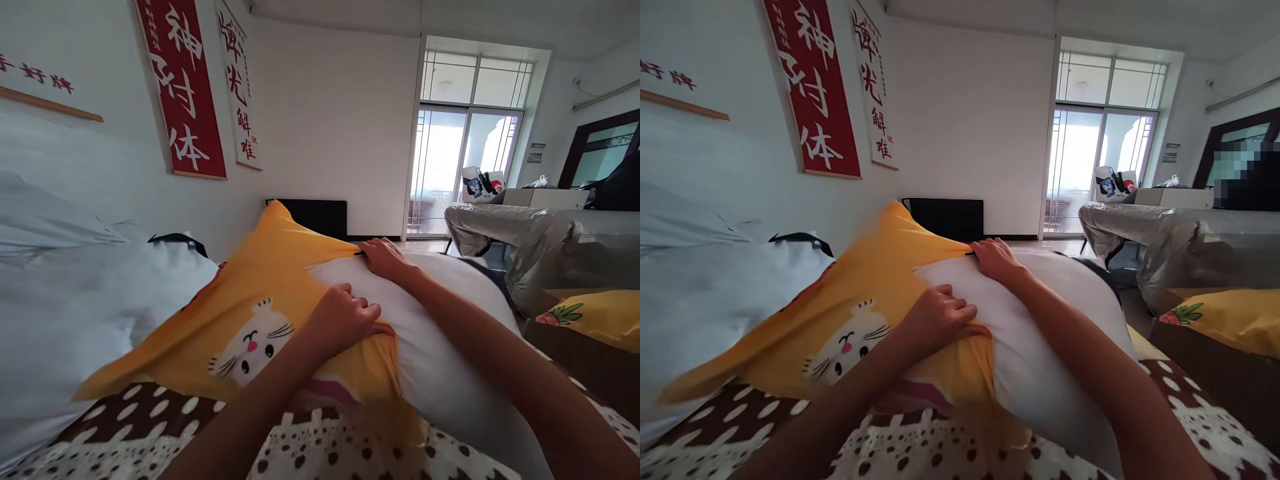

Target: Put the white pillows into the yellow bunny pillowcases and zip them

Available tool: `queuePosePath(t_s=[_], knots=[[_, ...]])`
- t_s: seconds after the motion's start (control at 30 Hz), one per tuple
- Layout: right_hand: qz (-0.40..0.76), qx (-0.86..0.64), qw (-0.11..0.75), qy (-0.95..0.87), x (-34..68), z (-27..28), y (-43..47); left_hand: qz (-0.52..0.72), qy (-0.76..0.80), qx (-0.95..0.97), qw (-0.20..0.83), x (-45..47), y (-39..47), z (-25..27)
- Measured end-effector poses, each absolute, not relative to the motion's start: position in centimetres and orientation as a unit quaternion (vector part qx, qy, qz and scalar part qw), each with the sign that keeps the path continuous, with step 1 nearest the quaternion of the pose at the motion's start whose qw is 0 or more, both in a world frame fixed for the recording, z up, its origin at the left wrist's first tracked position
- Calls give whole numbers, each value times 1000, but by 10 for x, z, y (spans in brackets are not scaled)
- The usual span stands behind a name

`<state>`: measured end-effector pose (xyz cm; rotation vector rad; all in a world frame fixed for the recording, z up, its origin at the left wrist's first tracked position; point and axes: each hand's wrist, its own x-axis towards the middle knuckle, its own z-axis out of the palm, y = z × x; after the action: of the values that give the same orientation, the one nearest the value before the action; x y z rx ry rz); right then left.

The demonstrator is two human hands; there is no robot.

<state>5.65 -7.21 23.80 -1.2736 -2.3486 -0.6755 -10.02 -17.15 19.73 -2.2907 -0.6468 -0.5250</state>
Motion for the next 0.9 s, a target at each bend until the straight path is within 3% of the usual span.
queuePosePath(t_s=[0.2,0.4,0.47,0.7,0.9], knots=[[-113,-479,92,-866,80,122,-86,-102,-360,-919,123,-89,-142,129],[-21,-402,80,-912,104,117,-159,-108,-376,-920,12,-115,-143,131],[-59,-382,99,-917,115,110,-196,-89,-360,-928,-16,-119,-154,142],[-212,-340,118,-909,127,49,-253,16,-247,-963,107,-86,-224,103],[-96,-268,65,-956,116,99,-205,-61,-226,-965,120,-52,-249,66]])
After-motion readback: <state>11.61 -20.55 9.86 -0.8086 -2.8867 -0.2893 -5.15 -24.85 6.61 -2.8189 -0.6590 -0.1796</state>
